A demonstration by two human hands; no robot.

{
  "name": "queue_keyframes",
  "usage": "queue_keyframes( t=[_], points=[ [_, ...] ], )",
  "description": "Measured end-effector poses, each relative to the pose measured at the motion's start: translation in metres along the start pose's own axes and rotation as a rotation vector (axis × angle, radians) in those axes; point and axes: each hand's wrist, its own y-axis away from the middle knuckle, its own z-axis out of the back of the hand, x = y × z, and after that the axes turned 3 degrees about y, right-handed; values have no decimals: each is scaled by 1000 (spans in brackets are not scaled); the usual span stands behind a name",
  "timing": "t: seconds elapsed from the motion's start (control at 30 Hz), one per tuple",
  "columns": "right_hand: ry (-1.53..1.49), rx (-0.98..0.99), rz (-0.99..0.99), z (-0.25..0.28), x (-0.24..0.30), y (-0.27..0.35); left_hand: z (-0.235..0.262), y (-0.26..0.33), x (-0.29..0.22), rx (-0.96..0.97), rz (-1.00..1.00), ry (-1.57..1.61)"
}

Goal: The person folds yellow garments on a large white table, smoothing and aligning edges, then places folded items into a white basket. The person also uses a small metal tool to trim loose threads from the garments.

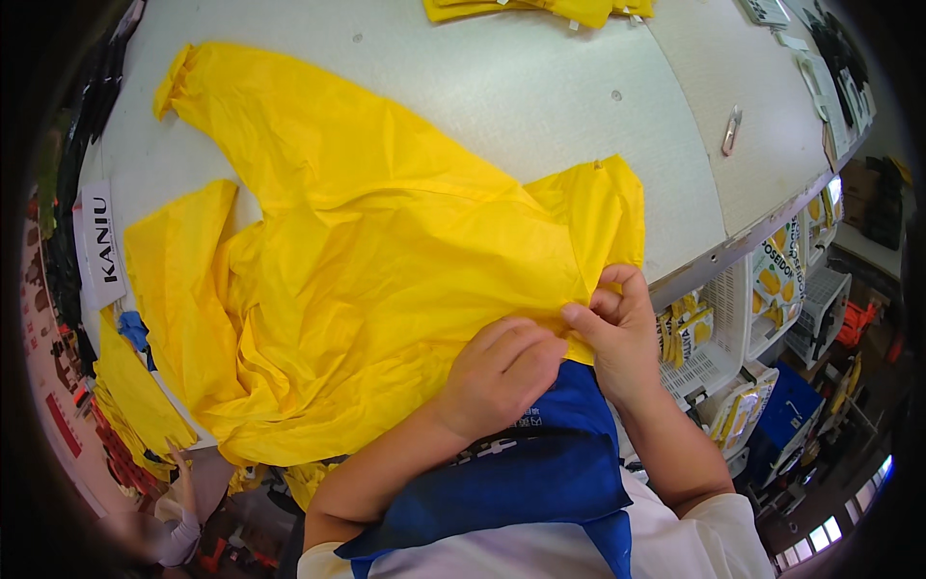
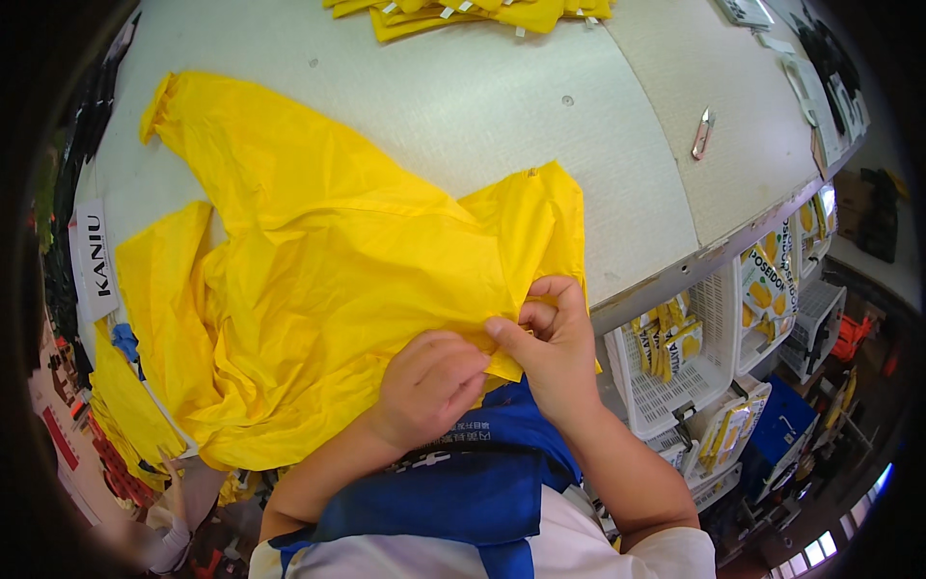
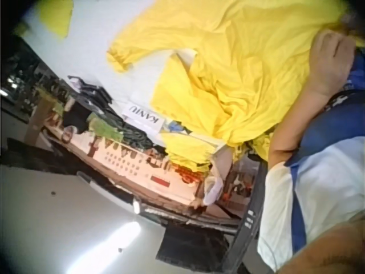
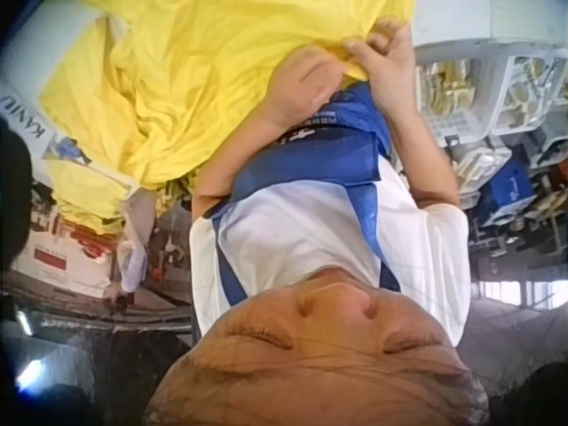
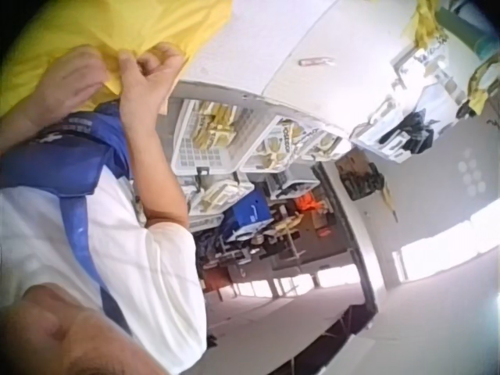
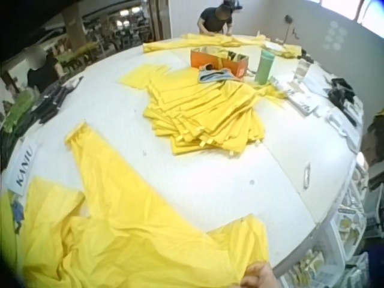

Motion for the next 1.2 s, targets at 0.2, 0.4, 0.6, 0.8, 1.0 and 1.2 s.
queue_keyframes(
  t=[0.2,0.4,0.6,0.8,1.0,1.2],
  points=[
    [2,56,48,2,1,-2,4,-4,-4,-34,-37,-1],
    [98,67,120,12,19,8,14,0,-11,-64,-135,-27],
    [267,119,249,14,21,21,26,8,-22,51,-167,-99],
    [232,181,274,21,26,29,17,-10,-45,104,154,-184],
    [271,223,298,23,21,33,7,-13,-44,66,94,-395],
    [402,270,392,22,19,37,8,-10,-40,20,222,-269]
  ],
)
